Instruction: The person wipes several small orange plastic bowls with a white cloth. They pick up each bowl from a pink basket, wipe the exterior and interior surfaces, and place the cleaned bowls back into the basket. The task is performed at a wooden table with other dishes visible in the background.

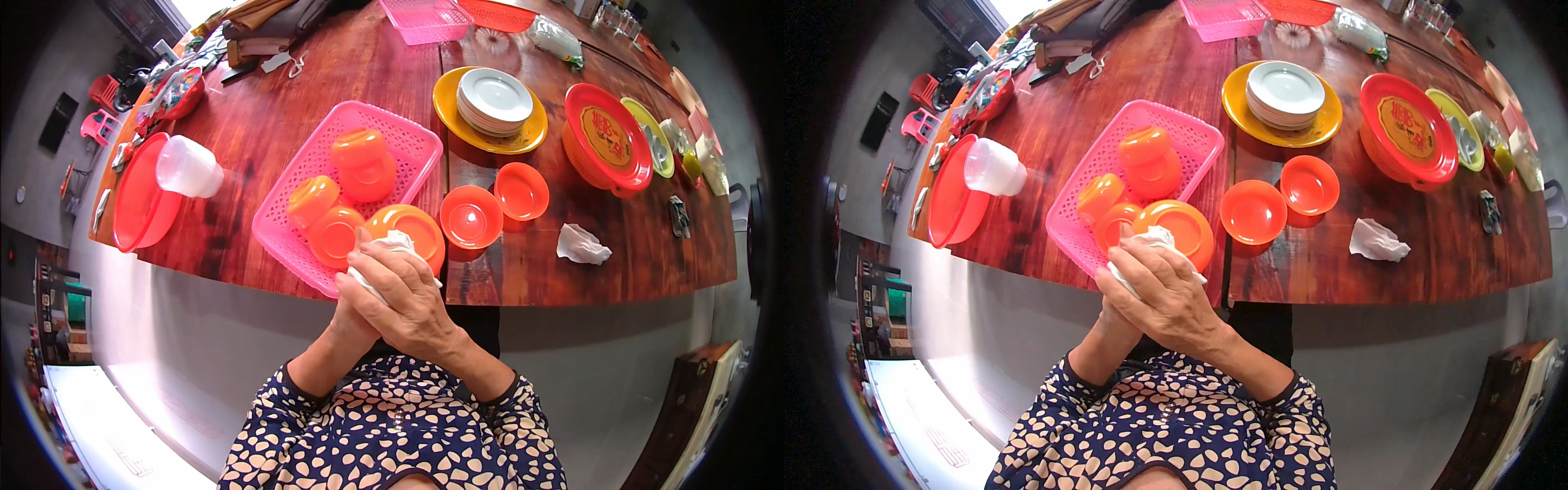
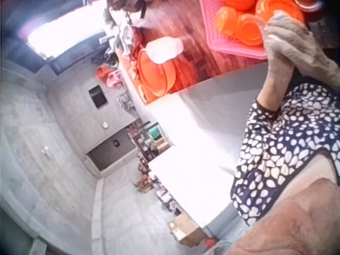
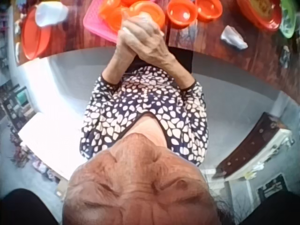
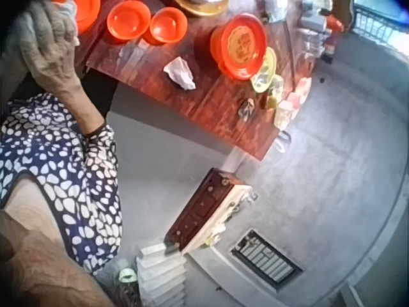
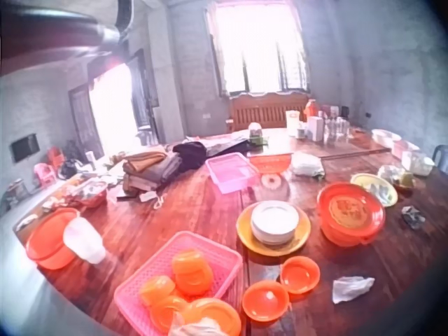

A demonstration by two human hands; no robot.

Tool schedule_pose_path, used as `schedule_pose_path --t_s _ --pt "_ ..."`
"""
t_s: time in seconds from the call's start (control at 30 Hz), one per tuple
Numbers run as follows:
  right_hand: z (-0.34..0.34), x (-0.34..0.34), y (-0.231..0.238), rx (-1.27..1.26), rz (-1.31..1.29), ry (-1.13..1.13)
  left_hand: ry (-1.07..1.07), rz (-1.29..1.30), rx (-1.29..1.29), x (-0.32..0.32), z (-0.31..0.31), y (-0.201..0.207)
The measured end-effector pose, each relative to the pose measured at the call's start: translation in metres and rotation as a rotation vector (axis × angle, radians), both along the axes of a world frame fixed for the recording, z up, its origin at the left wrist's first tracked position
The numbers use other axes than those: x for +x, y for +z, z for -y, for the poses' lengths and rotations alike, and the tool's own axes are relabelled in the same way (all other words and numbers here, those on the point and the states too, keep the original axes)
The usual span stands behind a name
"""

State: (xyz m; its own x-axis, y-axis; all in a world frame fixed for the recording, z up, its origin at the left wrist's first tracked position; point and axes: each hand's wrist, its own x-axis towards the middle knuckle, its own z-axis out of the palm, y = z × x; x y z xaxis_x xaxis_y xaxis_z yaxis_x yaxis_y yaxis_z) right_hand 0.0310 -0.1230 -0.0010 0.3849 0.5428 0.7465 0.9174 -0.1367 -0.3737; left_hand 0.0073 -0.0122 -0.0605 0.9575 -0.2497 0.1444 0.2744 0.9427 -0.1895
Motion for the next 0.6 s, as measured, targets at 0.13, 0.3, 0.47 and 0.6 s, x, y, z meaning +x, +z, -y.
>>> schedule_pose_path --t_s 0.13,0.3,0.47,0.6 --pt "0.001 0.021 -0.006 -0.026 -0.029 -0.107 0.307 -0.341 0.751 -0.012 0.019 0.052" --pt "0.015 0.02 -0.01 0.076 -0.12 -0.082 0.244 -0.184 0.55 -0.007 0.004 0.044" --pt "0.031 0.016 -0.01 0.066 -0.191 -0.135 0.332 -0.211 0.709 -0.005 0.011 0.041" --pt "0.044 0.023 -0.009 -0.003 -0.189 -0.107 0.353 -0.201 0.815 -0.006 0.007 0.046"
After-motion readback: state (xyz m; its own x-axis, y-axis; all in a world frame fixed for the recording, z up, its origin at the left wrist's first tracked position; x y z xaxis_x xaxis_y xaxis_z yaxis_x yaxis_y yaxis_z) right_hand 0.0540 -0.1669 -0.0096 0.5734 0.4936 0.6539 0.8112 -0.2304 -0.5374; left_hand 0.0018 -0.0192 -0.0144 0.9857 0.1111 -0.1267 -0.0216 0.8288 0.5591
